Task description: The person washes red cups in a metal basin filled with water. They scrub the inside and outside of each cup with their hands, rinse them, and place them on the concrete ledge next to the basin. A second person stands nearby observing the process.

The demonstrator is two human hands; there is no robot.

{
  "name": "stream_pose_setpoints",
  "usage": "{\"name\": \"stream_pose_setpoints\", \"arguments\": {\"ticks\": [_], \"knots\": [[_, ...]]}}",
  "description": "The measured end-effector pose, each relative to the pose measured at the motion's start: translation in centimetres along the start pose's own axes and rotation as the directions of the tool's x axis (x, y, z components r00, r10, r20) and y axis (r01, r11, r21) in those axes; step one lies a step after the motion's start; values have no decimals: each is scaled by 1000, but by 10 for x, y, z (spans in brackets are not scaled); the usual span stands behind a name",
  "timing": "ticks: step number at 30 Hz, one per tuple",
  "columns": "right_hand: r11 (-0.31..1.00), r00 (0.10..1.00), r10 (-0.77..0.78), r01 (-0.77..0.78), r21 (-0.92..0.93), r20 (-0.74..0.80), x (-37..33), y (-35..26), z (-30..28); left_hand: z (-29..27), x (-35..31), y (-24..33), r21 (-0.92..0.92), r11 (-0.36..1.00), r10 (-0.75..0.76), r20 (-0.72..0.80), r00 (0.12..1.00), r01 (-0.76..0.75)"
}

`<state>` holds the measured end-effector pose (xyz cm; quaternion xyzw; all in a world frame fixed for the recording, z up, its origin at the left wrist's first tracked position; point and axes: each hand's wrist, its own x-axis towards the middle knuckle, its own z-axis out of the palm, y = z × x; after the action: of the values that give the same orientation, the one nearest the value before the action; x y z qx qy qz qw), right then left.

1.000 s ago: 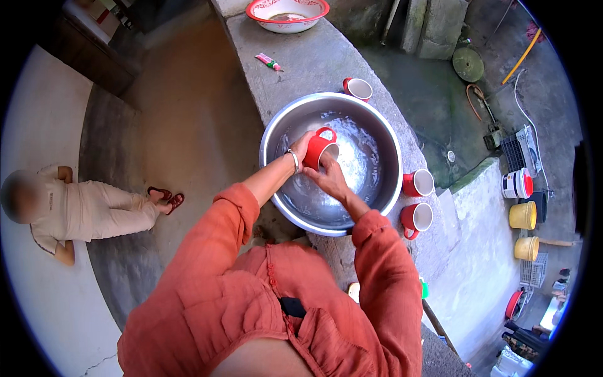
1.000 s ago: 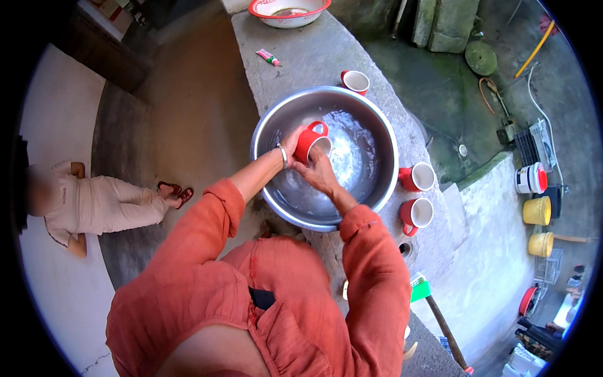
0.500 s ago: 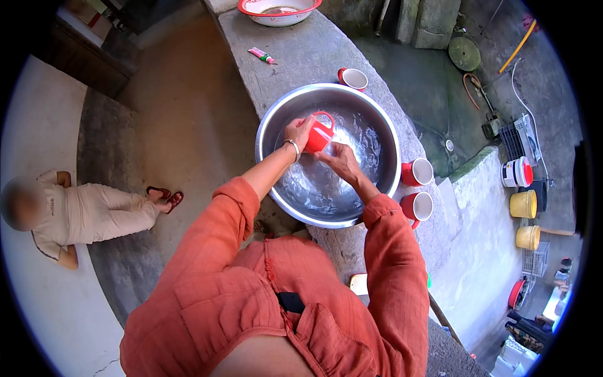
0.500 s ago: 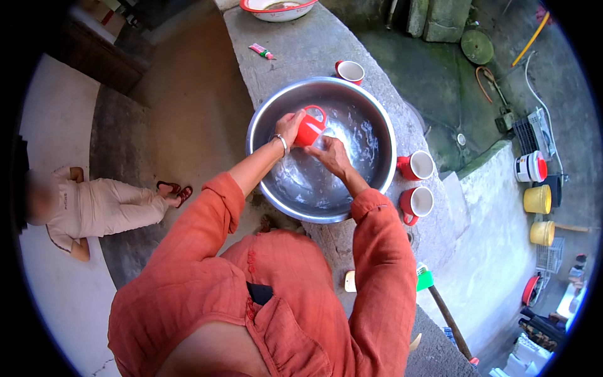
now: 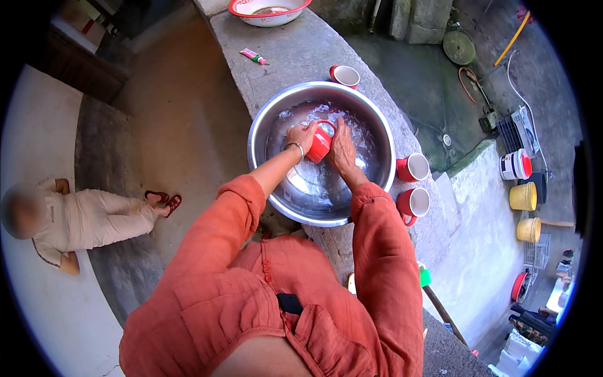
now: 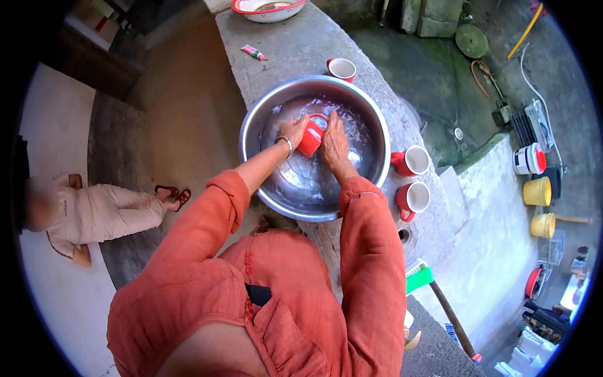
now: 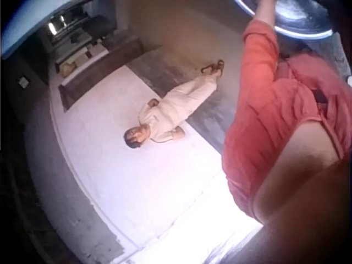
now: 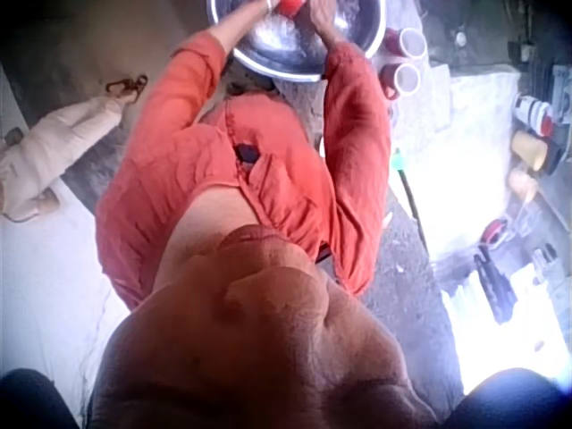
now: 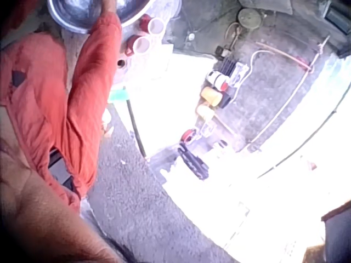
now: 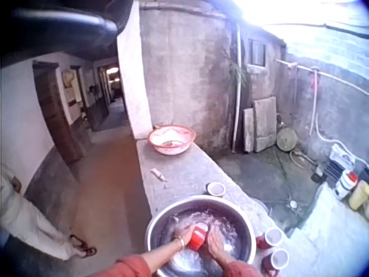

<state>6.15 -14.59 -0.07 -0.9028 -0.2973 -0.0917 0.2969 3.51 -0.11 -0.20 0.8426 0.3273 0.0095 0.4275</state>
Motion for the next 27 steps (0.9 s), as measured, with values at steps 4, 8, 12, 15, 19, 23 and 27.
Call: {"name": "stream_pose_setpoints", "arguments": {"ticks": [4, 8, 12, 15, 19, 23, 27], "knots": [[968, 987, -141, 155, -200, 83, 12, 11, -11, -5, -3, 9, -20, 1000, -16, -4, 1000, 16], [974, 989, -11, 44, -224, 145, 5, 18, -11, -3, 2, -16, -28, 971, 233, -128, 964, -239], [966, 979, 31, 22, -257, 202, 0, 18, -7, -7, -9, -14, 623, 664, 409, 161, 898, -414], [979, 975, 101, -62, -194, 198, -5, 5, -11, -16, -10, -14, 699, 553, 246, 382, 891, -453], [916, 830, 394, -387, -102, 394, 8, 0, -8, -36, -10, 2, 548, 675, 159, 545, 823, -493], [589, 624, 346, -726, 355, 701, 10, 7, -22, -51, -1, 1, -501, 859, 350, 725, 593, 107], [23, 323, 221, -945, 327, 920, 15, -16, -35, -49, -15, 17, -324, 912, 396, 530, 750, -252]]}}
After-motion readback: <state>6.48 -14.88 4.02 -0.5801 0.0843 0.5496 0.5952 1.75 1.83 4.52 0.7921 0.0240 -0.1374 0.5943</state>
